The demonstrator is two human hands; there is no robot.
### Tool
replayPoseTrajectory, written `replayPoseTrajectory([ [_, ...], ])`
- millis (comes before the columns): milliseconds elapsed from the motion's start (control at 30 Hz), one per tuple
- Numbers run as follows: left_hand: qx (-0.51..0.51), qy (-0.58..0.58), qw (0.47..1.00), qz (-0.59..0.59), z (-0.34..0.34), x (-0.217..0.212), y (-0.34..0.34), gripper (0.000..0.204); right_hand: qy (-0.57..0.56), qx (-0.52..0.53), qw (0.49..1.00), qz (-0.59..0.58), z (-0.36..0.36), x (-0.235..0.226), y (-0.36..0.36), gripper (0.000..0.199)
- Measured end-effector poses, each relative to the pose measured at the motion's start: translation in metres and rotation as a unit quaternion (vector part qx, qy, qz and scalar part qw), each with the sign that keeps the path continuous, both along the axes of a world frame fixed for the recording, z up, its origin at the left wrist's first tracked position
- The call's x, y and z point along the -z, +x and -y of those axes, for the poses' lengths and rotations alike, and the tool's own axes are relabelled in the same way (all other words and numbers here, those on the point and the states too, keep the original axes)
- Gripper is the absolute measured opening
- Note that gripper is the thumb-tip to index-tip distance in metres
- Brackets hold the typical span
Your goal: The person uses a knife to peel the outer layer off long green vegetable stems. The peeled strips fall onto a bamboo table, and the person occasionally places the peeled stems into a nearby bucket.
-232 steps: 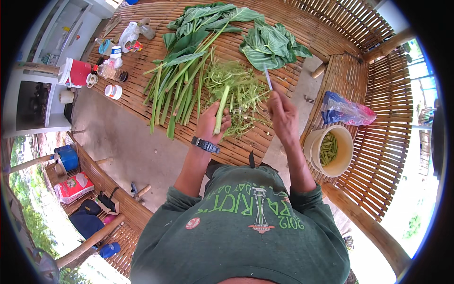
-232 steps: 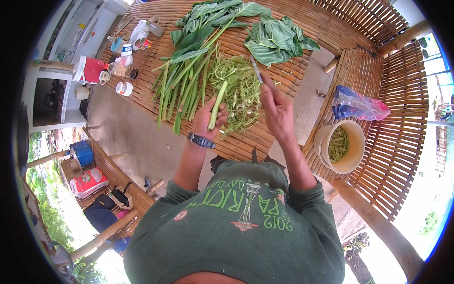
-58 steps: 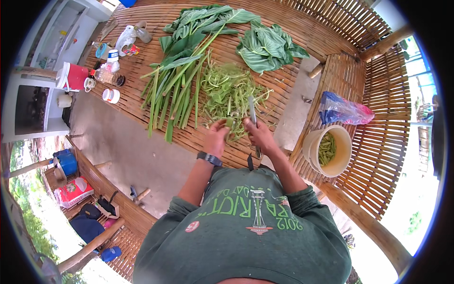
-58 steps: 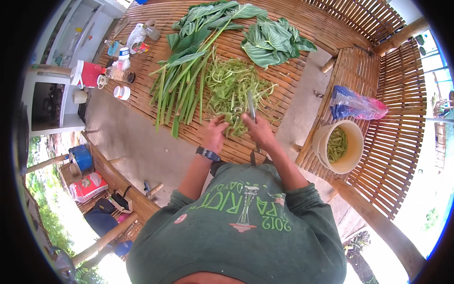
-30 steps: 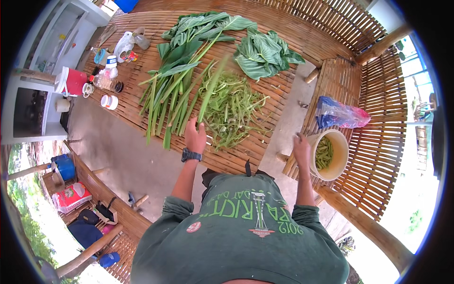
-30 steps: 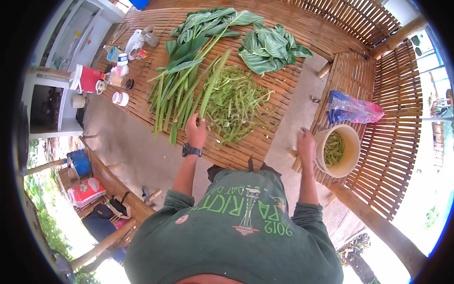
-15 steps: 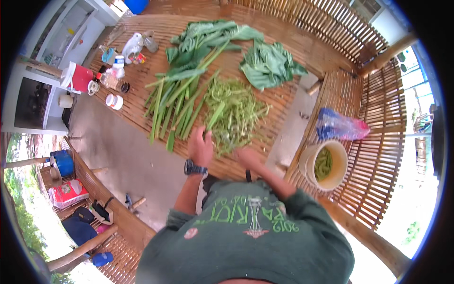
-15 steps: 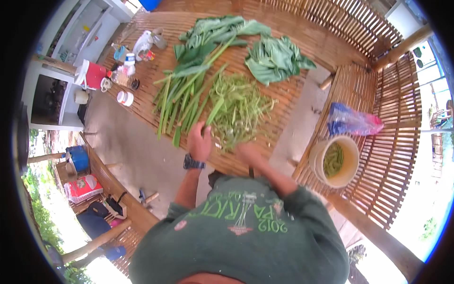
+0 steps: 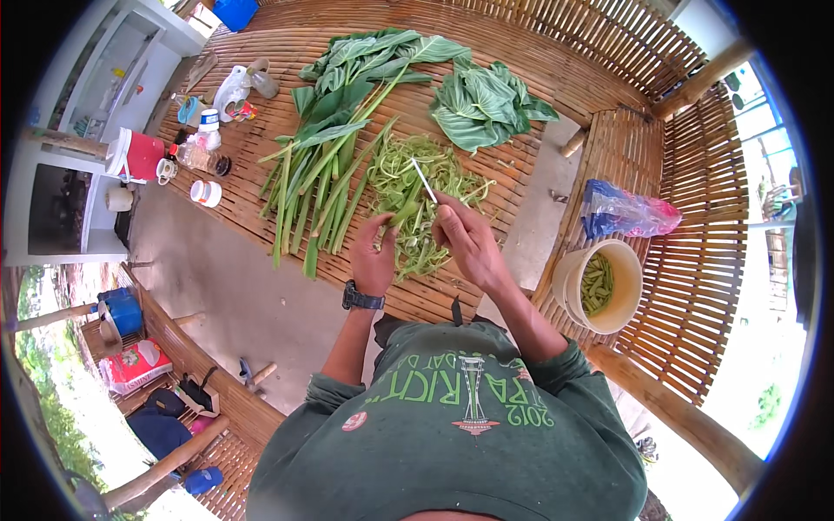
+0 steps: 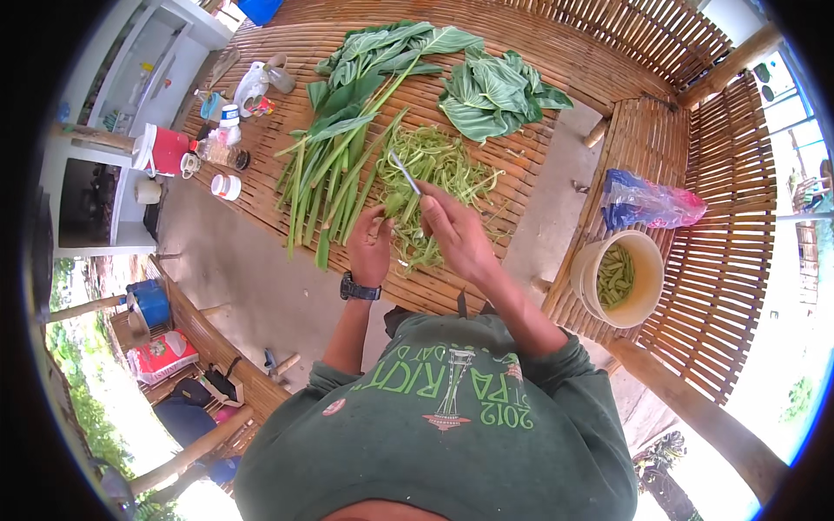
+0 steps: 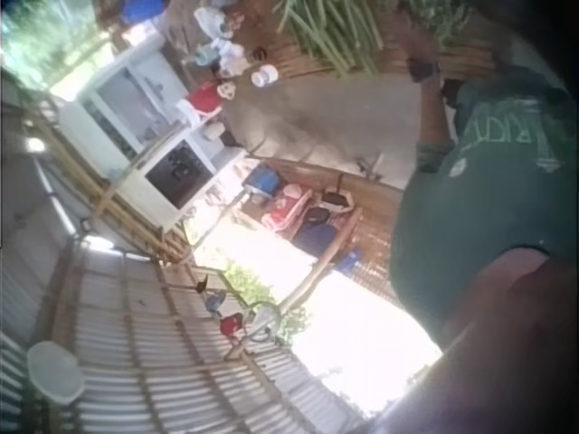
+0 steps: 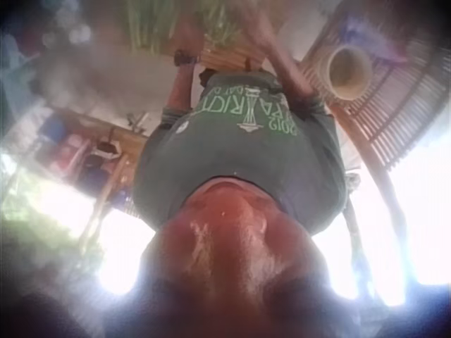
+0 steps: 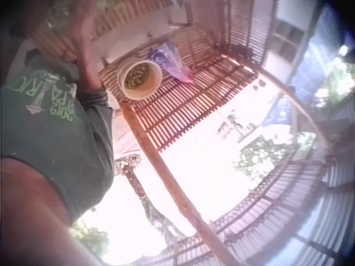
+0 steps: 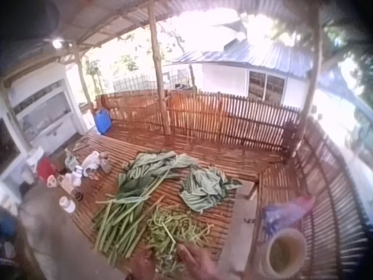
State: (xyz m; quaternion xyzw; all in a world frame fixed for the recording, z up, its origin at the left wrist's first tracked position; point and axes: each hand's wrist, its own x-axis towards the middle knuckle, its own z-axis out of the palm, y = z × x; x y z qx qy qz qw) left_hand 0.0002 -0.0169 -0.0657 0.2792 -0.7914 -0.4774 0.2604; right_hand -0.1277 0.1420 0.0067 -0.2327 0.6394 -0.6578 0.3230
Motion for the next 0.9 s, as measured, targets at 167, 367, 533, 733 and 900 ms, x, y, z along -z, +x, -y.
replayPoseTrajectory([
  [167, -0.004, -0.078, 0.996, -0.031, -0.003, -0.022, -0.006, 0.024, -0.037, -0.039, 0.997, 0.055, 0.002, -0.026, 0.015, 0.050],
  [367, -0.001, -0.098, 0.994, -0.052, 0.000, -0.021, -0.005, 0.031, -0.030, -0.050, 0.996, 0.071, 0.001, -0.019, 0.018, 0.049],
  [533, -0.008, -0.140, 0.988, -0.061, -0.002, -0.018, -0.006, 0.033, -0.017, -0.090, 0.985, 0.143, 0.002, -0.021, 0.019, 0.047],
  [733, -0.031, 0.076, 0.991, -0.103, -0.010, -0.008, -0.003, 0.023, -0.017, -0.012, 0.974, 0.226, 0.008, 0.025, 0.004, 0.040],
  [900, -0.119, 0.122, 0.962, -0.215, 0.028, -0.041, 0.014, 0.021, 0.113, 0.132, 0.963, 0.204, -0.021, 0.141, -0.049, 0.049],
])
